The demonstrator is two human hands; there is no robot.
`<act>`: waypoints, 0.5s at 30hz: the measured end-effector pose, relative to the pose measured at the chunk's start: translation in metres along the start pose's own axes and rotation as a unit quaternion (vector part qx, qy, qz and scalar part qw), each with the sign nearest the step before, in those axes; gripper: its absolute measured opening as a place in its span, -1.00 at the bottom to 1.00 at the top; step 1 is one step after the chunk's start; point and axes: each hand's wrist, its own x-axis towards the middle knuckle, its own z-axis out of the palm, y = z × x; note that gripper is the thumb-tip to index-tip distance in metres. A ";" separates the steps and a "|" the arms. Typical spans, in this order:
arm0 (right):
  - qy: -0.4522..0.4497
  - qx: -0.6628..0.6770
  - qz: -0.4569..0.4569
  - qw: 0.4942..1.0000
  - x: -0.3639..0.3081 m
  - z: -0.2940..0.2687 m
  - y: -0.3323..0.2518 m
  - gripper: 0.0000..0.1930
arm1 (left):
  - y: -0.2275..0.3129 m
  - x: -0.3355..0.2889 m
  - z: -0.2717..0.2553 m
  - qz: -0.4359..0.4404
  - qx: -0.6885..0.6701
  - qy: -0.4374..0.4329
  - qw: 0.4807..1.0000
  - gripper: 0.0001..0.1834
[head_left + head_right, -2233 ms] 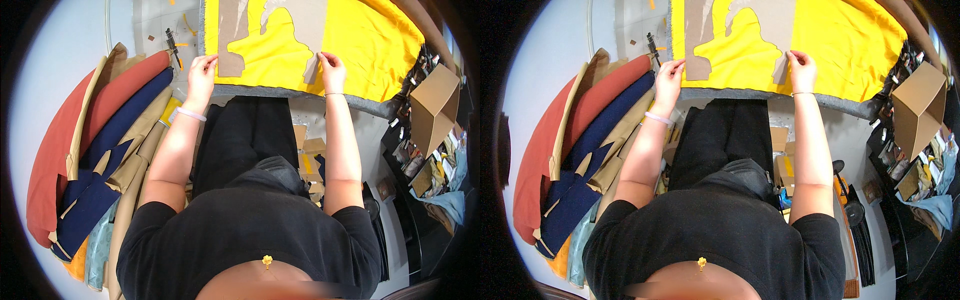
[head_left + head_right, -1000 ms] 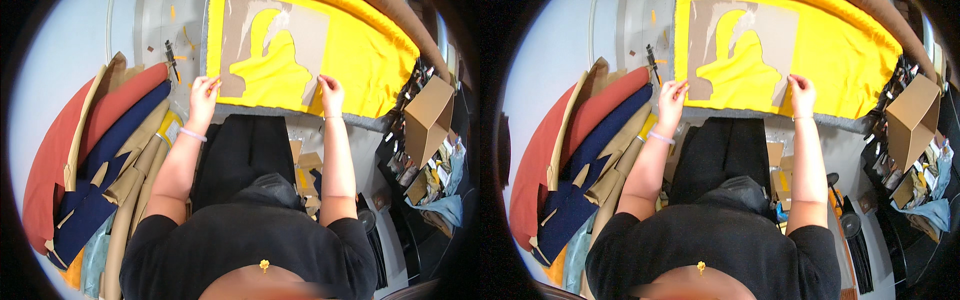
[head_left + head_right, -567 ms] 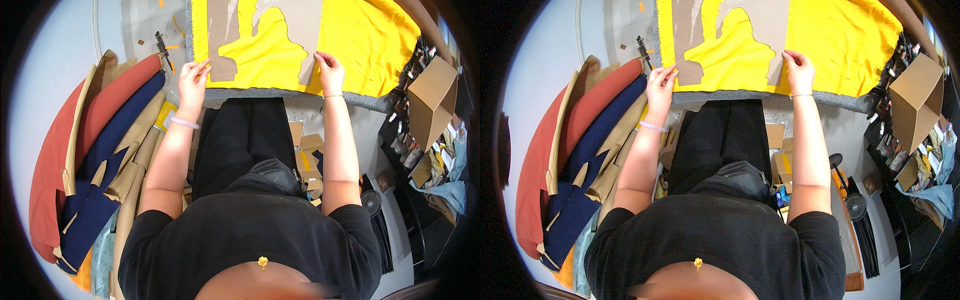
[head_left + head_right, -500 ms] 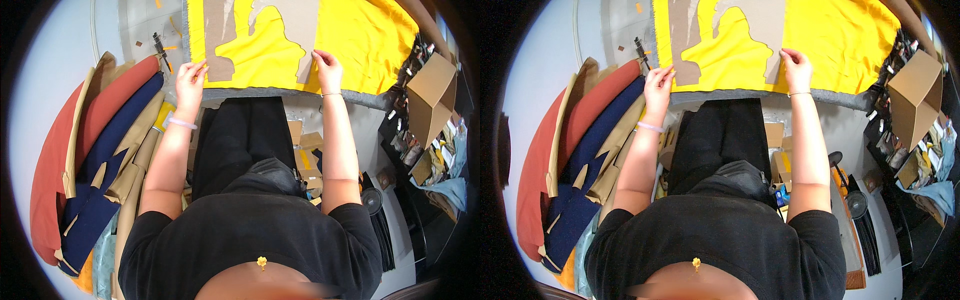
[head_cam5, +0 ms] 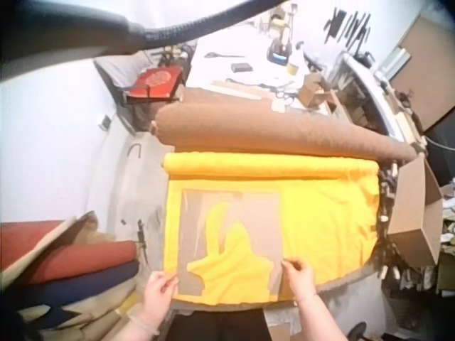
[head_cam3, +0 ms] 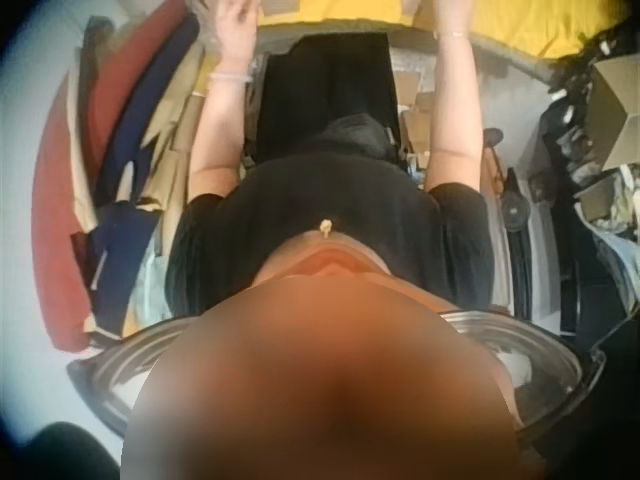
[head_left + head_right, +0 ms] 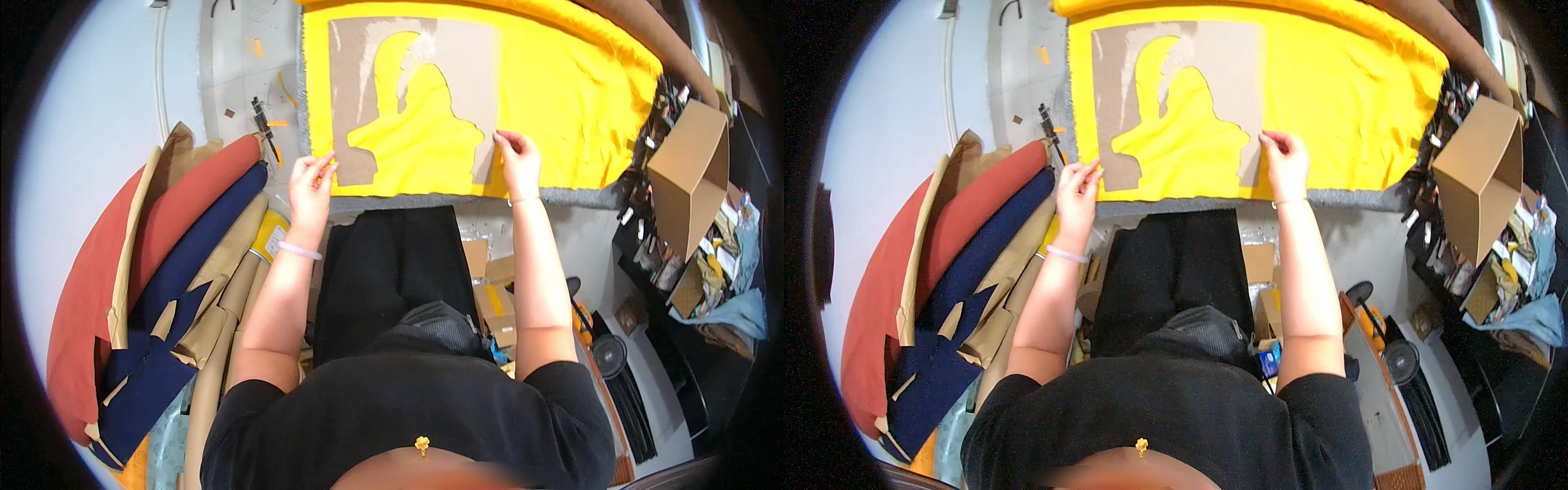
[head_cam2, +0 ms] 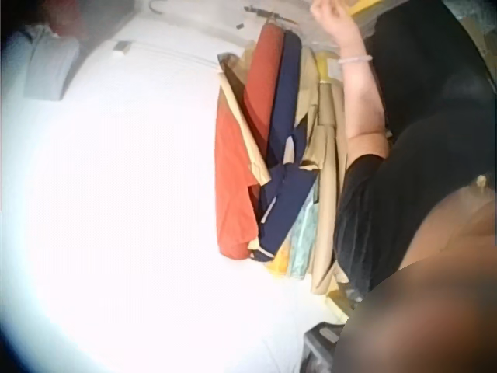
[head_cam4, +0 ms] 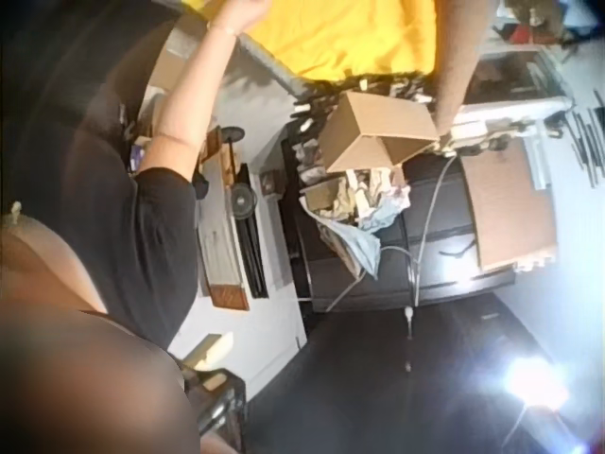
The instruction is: The person unfolds a yellow fabric, places a cardboard template on it, and cuts the fabric around the template using scissors. They then sand the edges of the cardboard template and iron the cut fabric piece.
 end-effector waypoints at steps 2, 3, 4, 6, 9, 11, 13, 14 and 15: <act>0.003 0.003 0.003 1.000 -0.001 0.001 -0.002 -0.80 | -0.004 -0.001 0.001 0.018 -0.008 0.020 1.000 -0.70; 0.004 0.003 0.007 1.000 0.000 0.000 -0.001 -0.80 | -0.004 -0.001 0.000 0.014 -0.010 0.018 1.000 -0.70; 0.006 0.002 0.010 1.000 -0.001 -0.001 -0.001 -0.81 | 0.003 0.000 -0.003 0.016 0.013 0.000 1.000 -0.69; 0.012 -0.008 0.007 1.000 -0.007 0.001 -0.002 -0.81 | 0.001 -0.002 -0.005 0.013 0.030 -0.005 0.999 -0.71; 0.010 -0.008 -0.012 1.000 -0.003 0.005 0.012 -0.81 | -0.002 -0.006 -0.003 -0.004 -0.001 0.008 1.000 -0.71; 0.016 0.006 -0.025 1.000 -0.001 0.008 0.018 -0.79 | 0.000 -0.007 -0.004 -0.004 -0.002 0.011 1.000 -0.71; 0.011 -0.024 -0.013 1.000 -0.003 0.002 0.010 -0.79 | 0.010 -0.005 -0.008 0.007 0.012 0.002 1.000 -0.70; 0.007 -0.015 -0.007 1.000 -0.003 0.000 0.004 -0.79 | 0.007 -0.004 -0.008 0.020 0.009 0.003 1.000 -0.69; 0.002 -0.005 0.000 1.000 -0.003 -0.001 -0.002 -0.80 | 0.005 -0.003 -0.009 0.032 0.007 0.003 0.999 -0.68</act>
